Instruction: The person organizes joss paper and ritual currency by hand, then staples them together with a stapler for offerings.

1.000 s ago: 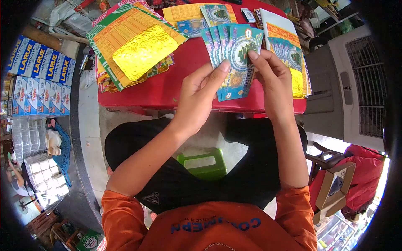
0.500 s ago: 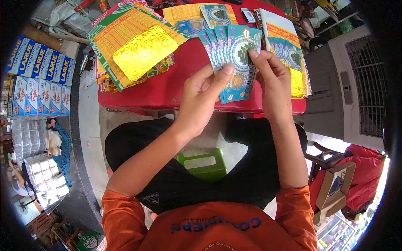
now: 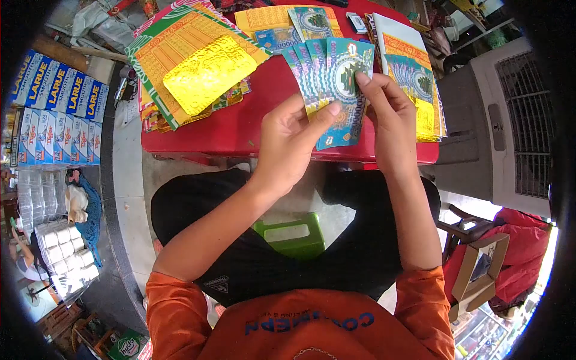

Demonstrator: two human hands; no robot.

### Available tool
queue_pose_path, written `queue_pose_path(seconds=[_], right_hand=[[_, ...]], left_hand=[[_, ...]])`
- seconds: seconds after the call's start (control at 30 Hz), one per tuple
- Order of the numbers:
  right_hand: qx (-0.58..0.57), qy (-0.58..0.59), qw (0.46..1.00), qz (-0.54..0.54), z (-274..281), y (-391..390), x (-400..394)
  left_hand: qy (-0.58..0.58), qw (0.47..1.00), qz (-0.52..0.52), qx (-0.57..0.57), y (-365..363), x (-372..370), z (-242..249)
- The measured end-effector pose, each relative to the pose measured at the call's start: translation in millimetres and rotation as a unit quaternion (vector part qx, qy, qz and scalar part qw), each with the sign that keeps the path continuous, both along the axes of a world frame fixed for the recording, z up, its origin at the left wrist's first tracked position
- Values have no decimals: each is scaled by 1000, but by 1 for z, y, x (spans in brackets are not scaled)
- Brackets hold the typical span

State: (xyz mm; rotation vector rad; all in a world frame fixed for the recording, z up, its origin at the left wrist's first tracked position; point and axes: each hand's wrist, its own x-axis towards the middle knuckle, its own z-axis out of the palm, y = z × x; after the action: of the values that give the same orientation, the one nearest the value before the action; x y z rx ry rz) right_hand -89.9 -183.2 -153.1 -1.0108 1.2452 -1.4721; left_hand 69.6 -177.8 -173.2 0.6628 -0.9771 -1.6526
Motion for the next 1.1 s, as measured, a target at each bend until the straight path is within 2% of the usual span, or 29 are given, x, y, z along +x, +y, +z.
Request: queue_pose_path(seconds=[0.27, 0.6, 1.1], right_hand=[[14, -23, 1000, -13, -5, -2, 0], [23, -69, 997, 25, 1, 0, 2], [34, -100, 994, 22, 1, 1, 3]], left_hand=[[13, 999, 33, -7, 1, -3, 1], [2, 1000, 29, -7, 1, -2, 0], [-1, 999, 40, -10, 0, -2, 1]])
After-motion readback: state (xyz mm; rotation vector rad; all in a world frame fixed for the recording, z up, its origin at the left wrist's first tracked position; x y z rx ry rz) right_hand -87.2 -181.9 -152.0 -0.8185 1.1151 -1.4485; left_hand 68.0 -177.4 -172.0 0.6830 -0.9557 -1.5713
